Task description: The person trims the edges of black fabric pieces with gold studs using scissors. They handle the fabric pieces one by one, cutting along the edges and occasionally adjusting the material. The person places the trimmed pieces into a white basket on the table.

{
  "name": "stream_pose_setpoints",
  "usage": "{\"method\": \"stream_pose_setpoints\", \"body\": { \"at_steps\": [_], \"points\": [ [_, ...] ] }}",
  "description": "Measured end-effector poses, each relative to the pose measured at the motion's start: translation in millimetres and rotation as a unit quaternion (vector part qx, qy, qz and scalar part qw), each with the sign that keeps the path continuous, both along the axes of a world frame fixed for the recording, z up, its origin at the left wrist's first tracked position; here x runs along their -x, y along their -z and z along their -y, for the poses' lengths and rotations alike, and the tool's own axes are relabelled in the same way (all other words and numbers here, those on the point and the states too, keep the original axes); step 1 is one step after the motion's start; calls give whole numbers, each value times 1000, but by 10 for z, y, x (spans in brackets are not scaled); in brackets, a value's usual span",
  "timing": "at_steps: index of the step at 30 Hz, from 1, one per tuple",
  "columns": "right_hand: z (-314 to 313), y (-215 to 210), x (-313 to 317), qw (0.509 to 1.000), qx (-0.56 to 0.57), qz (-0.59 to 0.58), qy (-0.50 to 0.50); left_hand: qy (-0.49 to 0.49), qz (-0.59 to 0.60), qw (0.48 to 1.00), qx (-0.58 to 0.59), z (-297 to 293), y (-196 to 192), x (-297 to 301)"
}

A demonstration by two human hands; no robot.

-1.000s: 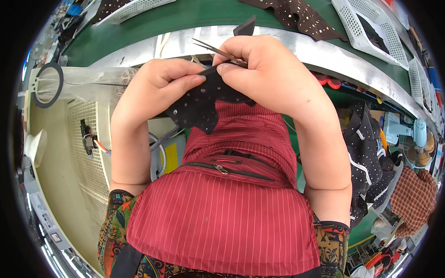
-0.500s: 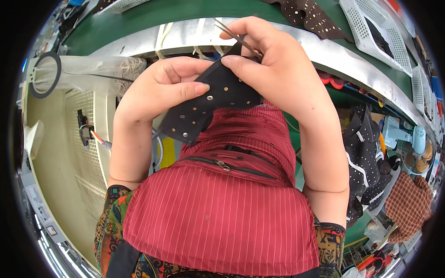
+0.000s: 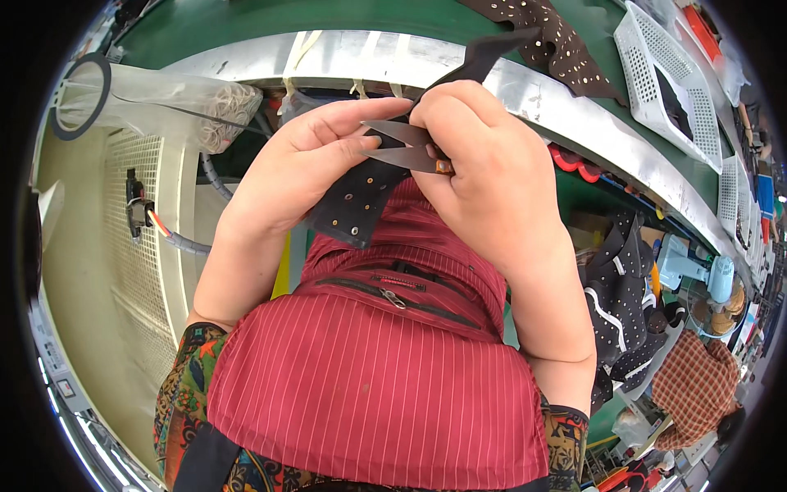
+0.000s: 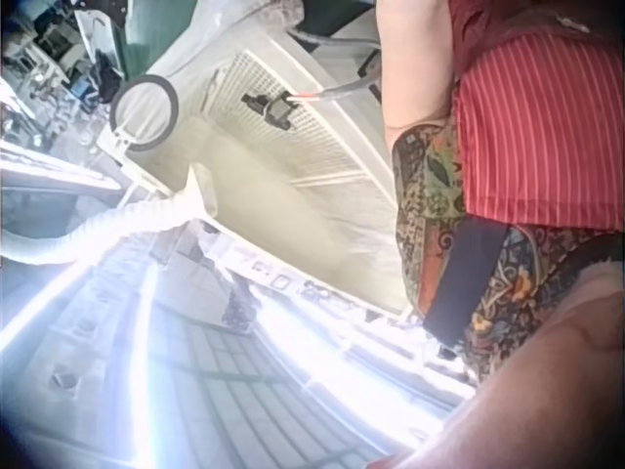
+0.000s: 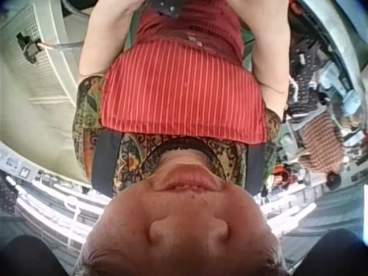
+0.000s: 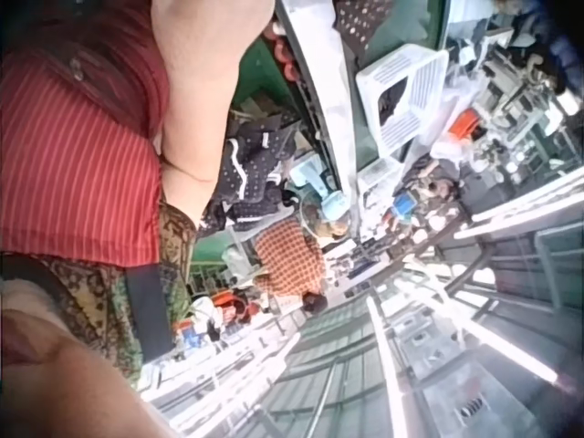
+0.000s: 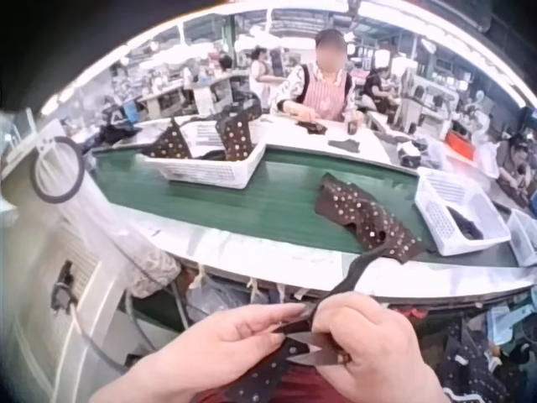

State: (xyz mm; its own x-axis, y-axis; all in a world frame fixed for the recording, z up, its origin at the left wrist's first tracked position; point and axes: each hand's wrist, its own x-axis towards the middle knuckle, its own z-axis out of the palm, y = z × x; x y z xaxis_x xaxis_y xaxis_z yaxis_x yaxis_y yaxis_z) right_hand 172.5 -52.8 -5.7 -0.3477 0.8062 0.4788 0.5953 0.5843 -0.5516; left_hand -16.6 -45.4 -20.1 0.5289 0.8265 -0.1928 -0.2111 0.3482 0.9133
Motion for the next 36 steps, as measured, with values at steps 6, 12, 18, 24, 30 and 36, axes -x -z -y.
{"method": "stream_pose_setpoints", "body": {
  "at_steps": [6, 12, 18, 24, 30, 36],
  "points": [
    [16, -63, -93, 982, 166, -40, -86, 21, -1, 1000, -1, -35, -47, 23],
    [-52, -140, -144, 963, 211, -151, -66, 24, 29, 999, 10, -33, -25, 36],
    [-30, -153, -96, 972, 186, -106, -93, -9, -7, 1000, 2, -85, 12, 37],
    [-69, -99, -159, 959, 240, -91, -123, 1, 3, 1000, 7, -78, 28, 49],
    [-111, -121, -112, 937, 276, -213, -17, 15, 30, 999, 18, -59, -35, 36],
    [-200, -92, -140, 947, 276, -162, 20, 25, 33, 999, 32, -29, -70, 28]
  ]
}}
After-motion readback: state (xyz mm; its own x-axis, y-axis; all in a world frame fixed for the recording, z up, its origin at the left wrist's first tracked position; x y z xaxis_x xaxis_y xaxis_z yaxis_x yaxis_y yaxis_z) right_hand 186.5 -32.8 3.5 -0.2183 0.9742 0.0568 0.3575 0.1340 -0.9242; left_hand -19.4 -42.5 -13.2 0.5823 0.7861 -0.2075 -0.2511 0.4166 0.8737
